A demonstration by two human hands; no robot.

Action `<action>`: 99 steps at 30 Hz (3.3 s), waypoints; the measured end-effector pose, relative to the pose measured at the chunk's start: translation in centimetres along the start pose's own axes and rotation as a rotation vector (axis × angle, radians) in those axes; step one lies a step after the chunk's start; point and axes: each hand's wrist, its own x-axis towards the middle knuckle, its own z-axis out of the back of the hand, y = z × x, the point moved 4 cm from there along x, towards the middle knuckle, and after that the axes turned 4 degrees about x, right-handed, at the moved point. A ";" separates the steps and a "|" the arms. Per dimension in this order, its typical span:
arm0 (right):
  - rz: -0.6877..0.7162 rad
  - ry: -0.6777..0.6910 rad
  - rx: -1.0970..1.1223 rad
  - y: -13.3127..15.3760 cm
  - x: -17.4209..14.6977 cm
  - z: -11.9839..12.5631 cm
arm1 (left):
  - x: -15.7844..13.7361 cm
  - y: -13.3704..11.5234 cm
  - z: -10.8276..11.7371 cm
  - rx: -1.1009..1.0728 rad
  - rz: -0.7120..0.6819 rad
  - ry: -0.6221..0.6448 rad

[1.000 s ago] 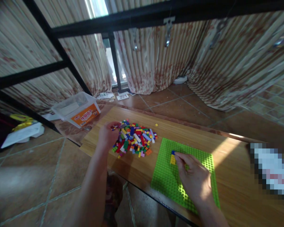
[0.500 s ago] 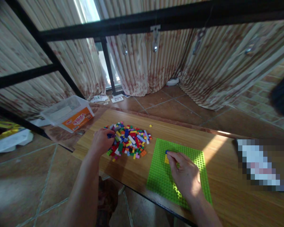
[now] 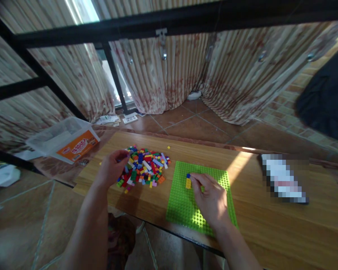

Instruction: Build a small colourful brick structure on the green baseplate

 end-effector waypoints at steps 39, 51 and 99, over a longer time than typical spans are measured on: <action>-0.119 0.291 0.043 -0.5 -1.3 1.1 | -6.6 -6.8 -14.0 -0.316 -0.115 0.566; -0.044 0.250 0.014 -0.4 -1.3 0.5 | -5.2 -7.3 -11.5 -0.578 -0.117 0.413; 0.096 0.453 -0.082 3.5 -1.6 -6.5 | -3.5 -4.0 -2.7 0.195 -0.234 0.487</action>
